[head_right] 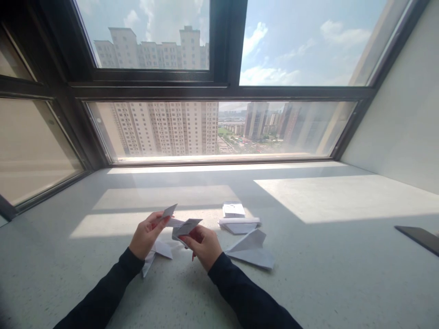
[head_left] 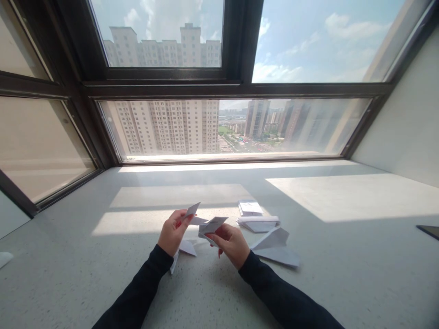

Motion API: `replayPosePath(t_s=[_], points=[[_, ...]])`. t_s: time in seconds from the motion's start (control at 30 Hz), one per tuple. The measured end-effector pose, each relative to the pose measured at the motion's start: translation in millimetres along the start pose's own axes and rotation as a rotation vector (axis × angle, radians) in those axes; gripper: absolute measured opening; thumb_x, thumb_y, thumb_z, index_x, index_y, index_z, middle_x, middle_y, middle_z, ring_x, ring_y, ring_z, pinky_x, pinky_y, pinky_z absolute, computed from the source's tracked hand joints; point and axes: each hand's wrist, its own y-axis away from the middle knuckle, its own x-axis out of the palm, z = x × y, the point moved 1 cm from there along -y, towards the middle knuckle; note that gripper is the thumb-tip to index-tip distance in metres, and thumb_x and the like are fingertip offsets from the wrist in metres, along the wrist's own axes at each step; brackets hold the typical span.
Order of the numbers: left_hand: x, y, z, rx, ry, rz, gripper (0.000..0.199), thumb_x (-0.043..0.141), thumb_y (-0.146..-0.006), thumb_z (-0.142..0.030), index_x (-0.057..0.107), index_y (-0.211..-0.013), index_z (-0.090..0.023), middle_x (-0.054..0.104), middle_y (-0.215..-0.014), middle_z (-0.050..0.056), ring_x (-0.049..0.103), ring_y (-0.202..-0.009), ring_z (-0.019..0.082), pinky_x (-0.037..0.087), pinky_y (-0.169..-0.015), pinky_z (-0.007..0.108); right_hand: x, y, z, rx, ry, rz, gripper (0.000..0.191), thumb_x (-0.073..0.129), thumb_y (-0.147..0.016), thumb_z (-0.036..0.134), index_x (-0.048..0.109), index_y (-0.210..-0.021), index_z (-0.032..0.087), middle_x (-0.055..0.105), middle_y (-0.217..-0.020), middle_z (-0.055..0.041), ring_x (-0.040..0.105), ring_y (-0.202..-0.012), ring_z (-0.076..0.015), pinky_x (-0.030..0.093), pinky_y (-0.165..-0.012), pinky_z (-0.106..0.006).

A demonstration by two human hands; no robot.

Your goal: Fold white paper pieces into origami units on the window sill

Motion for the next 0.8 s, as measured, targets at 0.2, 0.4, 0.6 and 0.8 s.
replayPosePath(t_s=[0.2, 0.4, 0.6, 0.8], points=[[14.9, 9, 0, -0.263, 0.368, 0.259, 0.049, 0.048, -0.069, -0.051, 0.053, -0.099, -0.012, 0.061, -0.086, 0.008, 0.059, -0.071, 0.019, 0.05, -0.064, 0.036, -8, -1, 3, -0.077, 0.472, -0.101, 0.028, 0.054, -0.067, 0.044, 0.059, -0.067, 0.017, 0.052, -0.048, 0.0028, 0.044, -0.043, -0.0084, 0.032, -0.042, -0.02], [17.0, 11, 5, -0.275, 0.333, 0.389, 0.046, 0.051, -0.069, -0.047, 0.053, -0.101, -0.014, 0.059, -0.089, 0.007, 0.057, -0.08, 0.019, 0.047, -0.073, 0.036, -10, 0, 8, -0.04, 0.814, -0.145, 0.034, 0.051, -0.067, 0.051, 0.053, -0.058, 0.019, 0.048, -0.045, 0.0041, 0.043, -0.043, -0.0092, 0.024, -0.044, -0.021], [24.7, 16, 2, -0.16, 0.337, 0.539, 0.047, 0.063, -0.063, -0.034, 0.052, -0.103, -0.014, 0.058, -0.093, 0.008, 0.054, -0.084, 0.02, 0.044, -0.076, 0.035, -9, 0, 6, -0.031, 0.775, -0.117, 0.02, 0.055, -0.066, 0.035, 0.052, -0.055, 0.019, 0.049, -0.045, 0.0045, 0.043, -0.044, -0.0086, 0.027, -0.046, -0.02], [24.2, 16, 3, -0.16, 0.367, 0.559, 0.045, 0.064, -0.062, -0.031, 0.053, -0.102, -0.014, 0.058, -0.091, 0.007, 0.055, -0.081, 0.018, 0.044, -0.075, 0.034, -9, -3, -2, 0.012, 0.638, -0.102, 0.017, 0.056, -0.063, 0.03, 0.05, -0.053, 0.018, 0.046, -0.045, 0.005, 0.041, -0.043, -0.0081, 0.027, -0.043, -0.019]])
